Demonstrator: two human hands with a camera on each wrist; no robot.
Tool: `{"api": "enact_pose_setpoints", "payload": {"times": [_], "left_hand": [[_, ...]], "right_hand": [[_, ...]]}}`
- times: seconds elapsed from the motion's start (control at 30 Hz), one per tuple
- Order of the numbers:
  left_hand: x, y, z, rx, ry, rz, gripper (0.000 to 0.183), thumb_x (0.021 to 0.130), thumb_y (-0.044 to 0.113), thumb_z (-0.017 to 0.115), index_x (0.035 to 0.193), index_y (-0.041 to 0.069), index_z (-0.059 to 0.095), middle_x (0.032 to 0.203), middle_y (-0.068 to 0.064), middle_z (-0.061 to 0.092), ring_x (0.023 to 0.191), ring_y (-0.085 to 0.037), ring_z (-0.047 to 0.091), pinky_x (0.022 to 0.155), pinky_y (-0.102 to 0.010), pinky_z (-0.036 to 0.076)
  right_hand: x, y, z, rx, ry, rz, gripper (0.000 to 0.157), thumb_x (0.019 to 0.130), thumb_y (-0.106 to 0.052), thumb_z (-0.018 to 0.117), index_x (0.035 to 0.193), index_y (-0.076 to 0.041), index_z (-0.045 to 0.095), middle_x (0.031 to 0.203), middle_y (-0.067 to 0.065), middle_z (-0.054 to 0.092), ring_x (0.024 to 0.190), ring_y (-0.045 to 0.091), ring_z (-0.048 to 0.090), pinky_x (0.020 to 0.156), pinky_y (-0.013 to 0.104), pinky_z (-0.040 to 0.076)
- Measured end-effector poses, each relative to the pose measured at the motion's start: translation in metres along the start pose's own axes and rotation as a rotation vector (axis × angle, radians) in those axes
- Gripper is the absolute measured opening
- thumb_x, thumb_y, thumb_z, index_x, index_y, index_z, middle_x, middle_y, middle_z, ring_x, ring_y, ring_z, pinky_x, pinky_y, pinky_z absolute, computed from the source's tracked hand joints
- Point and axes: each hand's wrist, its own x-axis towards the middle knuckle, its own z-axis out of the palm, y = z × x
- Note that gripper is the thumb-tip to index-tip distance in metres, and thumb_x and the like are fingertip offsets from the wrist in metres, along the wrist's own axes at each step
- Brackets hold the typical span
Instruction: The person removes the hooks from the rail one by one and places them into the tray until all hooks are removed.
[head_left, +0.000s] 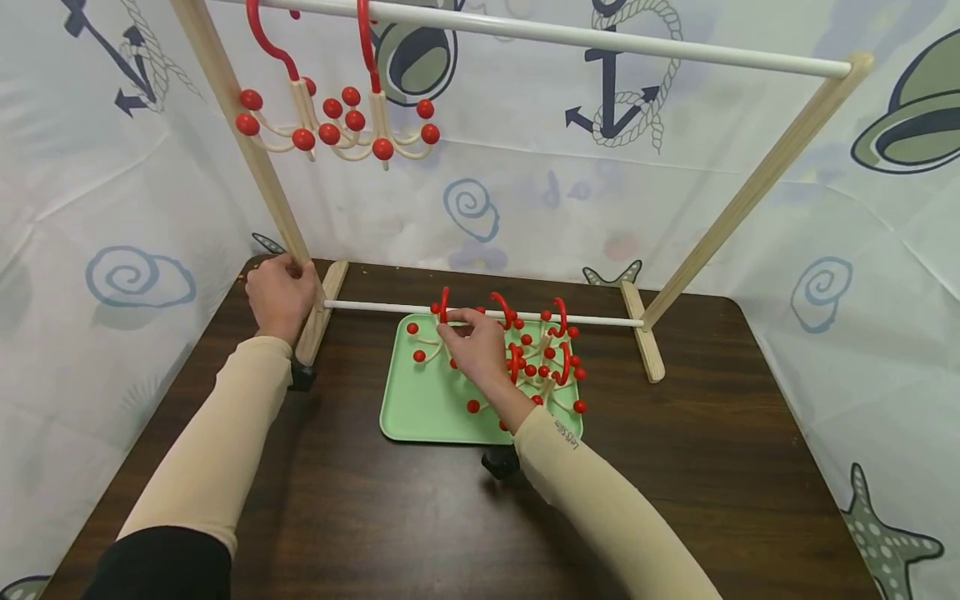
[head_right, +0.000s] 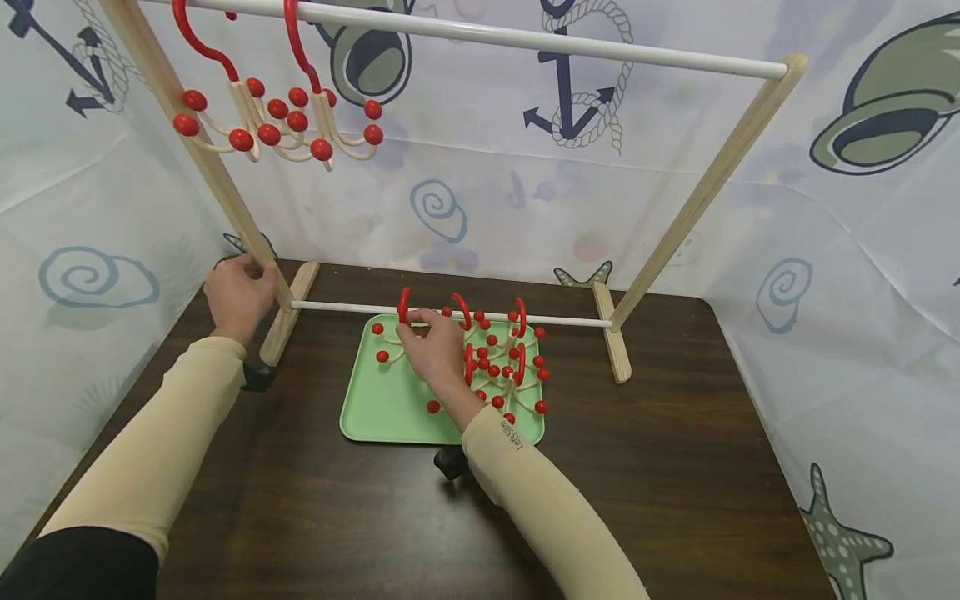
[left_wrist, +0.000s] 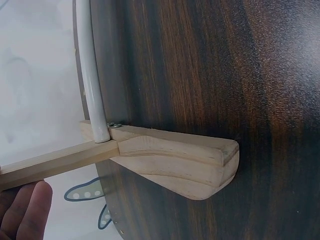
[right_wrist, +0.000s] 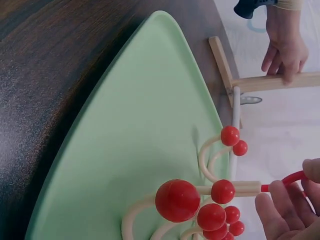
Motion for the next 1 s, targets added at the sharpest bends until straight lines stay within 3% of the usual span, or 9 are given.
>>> {"api": "enact_pose_setpoints", "payload": {"times": [0.17,0.3,0.5,0.6,0.73,1.0], "left_hand": [[0.000,0.001,-0.001,-0.001,0.000,-0.001,0.033,0.095,0.024,0.055,0.097,-0.004,0.073,0.089,-0.023,0.071,0.082,-0.039,0.068,0.075,-0.053,0.049],[0.000,0.001,-0.002,0.003,0.006,0.005,0.034,0.095,0.024,0.055,0.096,-0.004,0.073,0.089,-0.023,0.071,0.082,-0.039,0.068,0.075,-0.053,0.049],[0.000,0.000,-0.002,0.004,0.010,0.010,0.033,0.094,0.024,0.056,0.096,-0.005,0.073,0.089,-0.023,0.071,0.084,-0.040,0.068,0.077,-0.055,0.048],[0.001,-0.001,0.000,0.002,0.014,0.016,0.032,0.094,0.024,0.056,0.096,-0.004,0.073,0.089,-0.022,0.072,0.084,-0.040,0.068,0.077,-0.054,0.048],[0.002,-0.002,0.001,0.002,0.020,0.022,0.032,0.094,0.023,0.056,0.094,-0.004,0.073,0.086,-0.022,0.071,0.081,-0.039,0.068,0.074,-0.054,0.049],[0.000,-0.003,0.001,0.006,0.029,0.030,0.032,0.094,0.023,0.056,0.092,-0.004,0.073,0.085,-0.022,0.071,0.080,-0.040,0.067,0.072,-0.054,0.048]], "right_hand": [[-0.003,-0.002,0.000,-0.027,-0.020,-0.019,0.024,0.090,-0.020,0.070,0.113,-0.012,0.072,0.100,0.002,0.072,0.082,0.016,0.069,0.057,0.029,0.051],[-0.008,-0.005,0.000,-0.052,-0.040,-0.063,0.032,0.091,-0.019,0.067,0.123,-0.012,0.067,0.115,0.000,0.068,0.096,0.016,0.067,0.065,0.030,0.053],[-0.014,-0.015,-0.005,-0.074,-0.060,-0.096,0.057,0.090,-0.019,0.066,0.144,-0.012,0.048,0.140,0.004,0.052,0.116,0.023,0.060,0.082,0.038,0.052],[-0.016,-0.025,-0.010,-0.082,-0.043,-0.134,0.065,0.090,-0.020,0.067,0.148,-0.013,0.039,0.144,0.004,0.044,0.122,0.023,0.054,0.089,0.037,0.049],[-0.021,-0.045,-0.019,-0.049,-0.008,-0.236,0.065,0.090,-0.019,0.067,0.148,-0.015,0.038,0.144,0.002,0.042,0.123,0.021,0.052,0.092,0.036,0.048],[-0.016,-0.092,-0.041,0.047,0.099,-0.555,0.042,0.090,-0.013,0.066,0.131,-0.010,0.057,0.123,0.004,0.056,0.109,0.013,0.057,0.087,0.036,0.050]]}}
